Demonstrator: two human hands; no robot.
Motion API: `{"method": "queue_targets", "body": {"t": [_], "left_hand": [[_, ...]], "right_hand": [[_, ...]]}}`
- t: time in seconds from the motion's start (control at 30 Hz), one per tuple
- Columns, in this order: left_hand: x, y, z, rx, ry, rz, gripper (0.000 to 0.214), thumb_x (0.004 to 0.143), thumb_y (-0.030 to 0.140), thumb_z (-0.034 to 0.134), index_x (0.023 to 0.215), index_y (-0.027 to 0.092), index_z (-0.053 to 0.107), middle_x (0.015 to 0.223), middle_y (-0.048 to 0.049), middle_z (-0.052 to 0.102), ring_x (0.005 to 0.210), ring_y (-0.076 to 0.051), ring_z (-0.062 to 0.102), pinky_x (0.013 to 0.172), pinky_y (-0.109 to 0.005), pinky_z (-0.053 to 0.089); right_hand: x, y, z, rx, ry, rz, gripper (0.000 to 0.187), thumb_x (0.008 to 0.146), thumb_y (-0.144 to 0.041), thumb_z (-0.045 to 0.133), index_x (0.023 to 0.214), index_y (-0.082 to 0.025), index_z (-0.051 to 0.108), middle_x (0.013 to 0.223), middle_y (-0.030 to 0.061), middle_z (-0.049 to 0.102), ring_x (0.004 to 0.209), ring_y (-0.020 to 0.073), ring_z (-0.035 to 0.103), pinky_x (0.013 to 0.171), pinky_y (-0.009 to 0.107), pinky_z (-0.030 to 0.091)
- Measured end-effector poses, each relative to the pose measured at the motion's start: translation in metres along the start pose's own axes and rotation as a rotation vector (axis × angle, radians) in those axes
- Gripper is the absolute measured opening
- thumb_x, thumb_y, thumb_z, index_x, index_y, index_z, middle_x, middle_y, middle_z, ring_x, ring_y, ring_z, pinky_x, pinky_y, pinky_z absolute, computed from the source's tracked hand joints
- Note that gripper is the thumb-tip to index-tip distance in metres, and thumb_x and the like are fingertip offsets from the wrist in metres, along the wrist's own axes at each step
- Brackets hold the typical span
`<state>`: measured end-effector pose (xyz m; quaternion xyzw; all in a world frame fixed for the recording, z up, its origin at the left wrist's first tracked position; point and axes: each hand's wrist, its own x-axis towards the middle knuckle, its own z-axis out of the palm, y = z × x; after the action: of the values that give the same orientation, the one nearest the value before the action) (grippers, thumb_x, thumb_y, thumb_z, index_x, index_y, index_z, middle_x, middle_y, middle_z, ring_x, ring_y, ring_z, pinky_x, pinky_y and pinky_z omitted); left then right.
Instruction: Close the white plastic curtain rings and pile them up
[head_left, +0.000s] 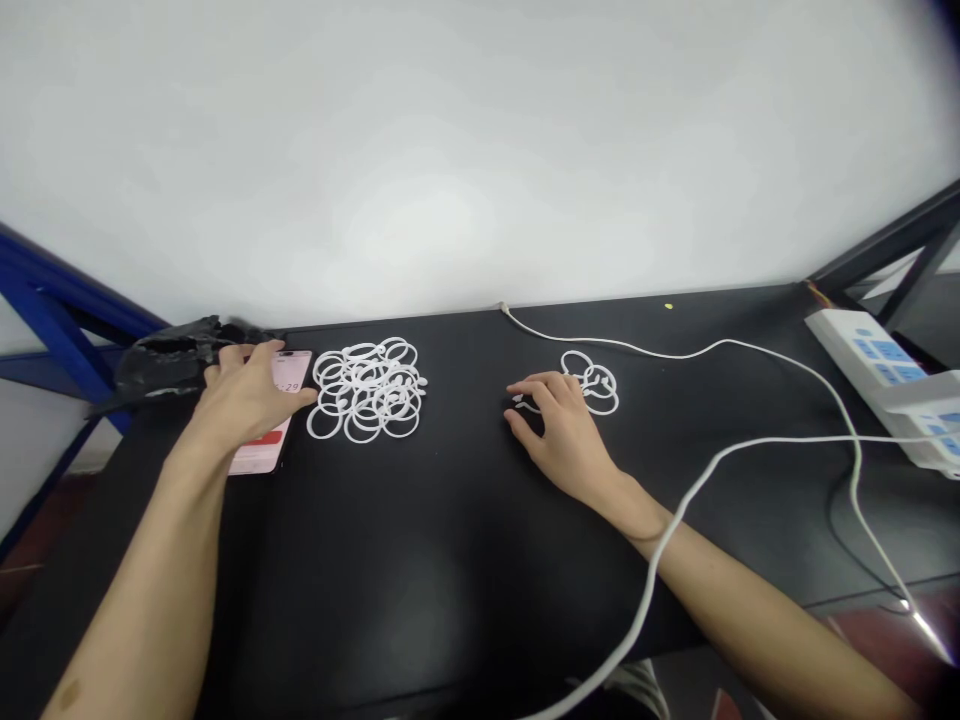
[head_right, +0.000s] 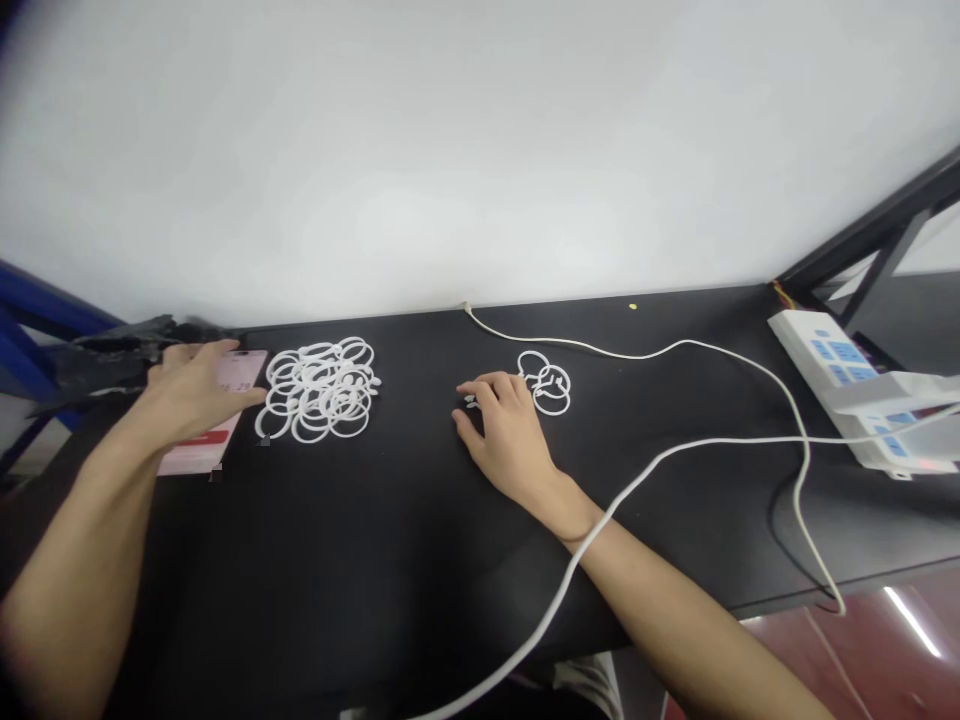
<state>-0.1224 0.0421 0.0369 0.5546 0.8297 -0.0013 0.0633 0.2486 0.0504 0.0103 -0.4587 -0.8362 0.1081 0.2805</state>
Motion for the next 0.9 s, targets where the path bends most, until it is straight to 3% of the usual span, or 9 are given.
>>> {"method": "queue_targets", "body": {"t": [0.33, 0.63, 0.77, 0.9], "left_hand": [[0.003, 0.015, -0.004, -0.010, -0.005, -0.118, 0.075, 0.081, 0.058, 0.053, 0.140, 0.013, 0.046, 0.140, -0.0268, 0.038, 0.129, -0.049, 0.039, 0.097, -0.057, 0.041], [0.007, 0.019, -0.002, -0.023, 0.003, -0.158, 0.088, 0.079, 0.059, 0.054, 0.147, 0.007, 0.032, 0.148, -0.0300, 0.029, 0.134, -0.052, 0.033, 0.102, -0.056, 0.037], [-0.011, 0.020, -0.014, -0.020, 0.027, -0.141, 0.085, 0.082, 0.062, 0.050, 0.148, 0.011, 0.034, 0.146, -0.0280, 0.036, 0.128, -0.050, 0.043, 0.099, -0.057, 0.042], [-0.049, 0.033, -0.030, -0.037, 0.247, -0.103, 0.069, 0.087, 0.060, 0.047, 0.138, 0.015, 0.049, 0.137, -0.0218, 0.048, 0.117, -0.046, 0.055, 0.093, -0.061, 0.046]], "right_hand": [[0.000, 0.000, 0.000, -0.001, 0.002, 0.010, 0.022, 0.091, -0.024, 0.061, 0.111, -0.017, 0.062, 0.108, 0.0114, 0.060, 0.106, 0.0273, 0.051, 0.096, 0.045, 0.047], [-0.001, 0.000, -0.001, -0.061, 0.015, -0.011, 0.023, 0.091, -0.025, 0.060, 0.112, -0.016, 0.061, 0.108, 0.0118, 0.061, 0.105, 0.0273, 0.052, 0.095, 0.045, 0.047], [-0.001, -0.001, -0.007, -0.223, 0.004, 0.012, 0.030, 0.089, -0.037, 0.063, 0.110, -0.015, 0.062, 0.107, 0.0138, 0.061, 0.101, 0.0309, 0.053, 0.090, 0.047, 0.047], [-0.003, -0.001, -0.009, -0.316, -0.056, 0.016, 0.024, 0.089, -0.038, 0.063, 0.099, -0.016, 0.063, 0.097, 0.0126, 0.062, 0.091, 0.0301, 0.054, 0.081, 0.045, 0.046]]}}
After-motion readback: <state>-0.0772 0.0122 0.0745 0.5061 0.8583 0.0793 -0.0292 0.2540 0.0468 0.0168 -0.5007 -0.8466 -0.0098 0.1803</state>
